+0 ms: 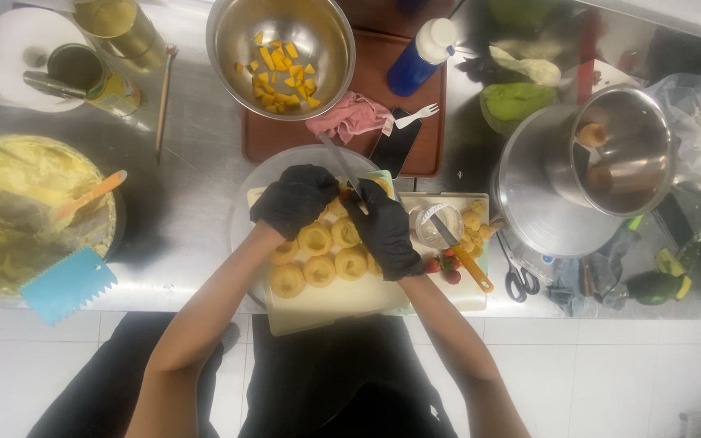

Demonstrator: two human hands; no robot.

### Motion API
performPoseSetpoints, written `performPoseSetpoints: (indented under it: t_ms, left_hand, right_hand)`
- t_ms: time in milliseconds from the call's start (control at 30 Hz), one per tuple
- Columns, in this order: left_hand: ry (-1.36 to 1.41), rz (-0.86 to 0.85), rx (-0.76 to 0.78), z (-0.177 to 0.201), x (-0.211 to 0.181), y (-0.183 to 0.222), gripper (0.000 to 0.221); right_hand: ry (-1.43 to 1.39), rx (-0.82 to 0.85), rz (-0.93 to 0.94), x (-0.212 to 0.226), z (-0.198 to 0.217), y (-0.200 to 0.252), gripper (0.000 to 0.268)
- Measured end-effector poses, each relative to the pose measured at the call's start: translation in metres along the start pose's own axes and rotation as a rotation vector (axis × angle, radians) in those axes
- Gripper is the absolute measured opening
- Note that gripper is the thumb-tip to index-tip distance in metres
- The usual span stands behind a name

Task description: Preparing fruit tarts by cutting strawberries and placing them into pastry shells.

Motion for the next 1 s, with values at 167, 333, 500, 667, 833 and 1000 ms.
performPoseSetpoints:
  t_ms: [167, 333, 500, 667, 833, 1000]
  left_hand:
    - [-0.047, -0.068, 0.082, -0.016, 0.027, -0.01, 0.027]
    - [-0.003, -0.174, 0.117, 0.003, 0.003, -0.008, 0.029]
    - [-0.164, -0.09, 0.143, -0.014, 0.023, -0.011, 0.035]
    - [-0.078, -0.16, 0.109, -0.023, 0.043, -0.016, 0.031]
    - [-0.022, -0.069, 0.176, 0.002, 0.019, -0.003, 0.03]
    - [0.016, -0.261, 0.077, -0.003, 0.027, 0.002, 0.03]
  right_hand:
    - [0.184, 0.018, 0.004, 0.002, -0.006, -0.01, 0.023]
    - [0.15, 0.071, 0.101, 0.004, 0.003, -0.023, 0.019]
    - [-0.313, 0.215, -0.166, 0.006, -0.001, -0.02, 0.019]
    - [-0.062, 0.024, 0.026, 0.012, 0.002, -0.02, 0.024]
    - [-0.004, 0.177, 0.006, -0.001, 0.003, -0.037, 0.026]
    - [0.09, 0.182, -0.015, 0.016, 0.002, -0.033, 0.027]
Point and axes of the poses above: each hand's wrist, its own y-axis away from the middle knuckle, its own z-axis out of the back of the hand, x = y × z, the point moved 4 cm from there along -y, towards the middle knuckle, and after that the axes turned 5 degrees about -z, right-handed, at the moved point
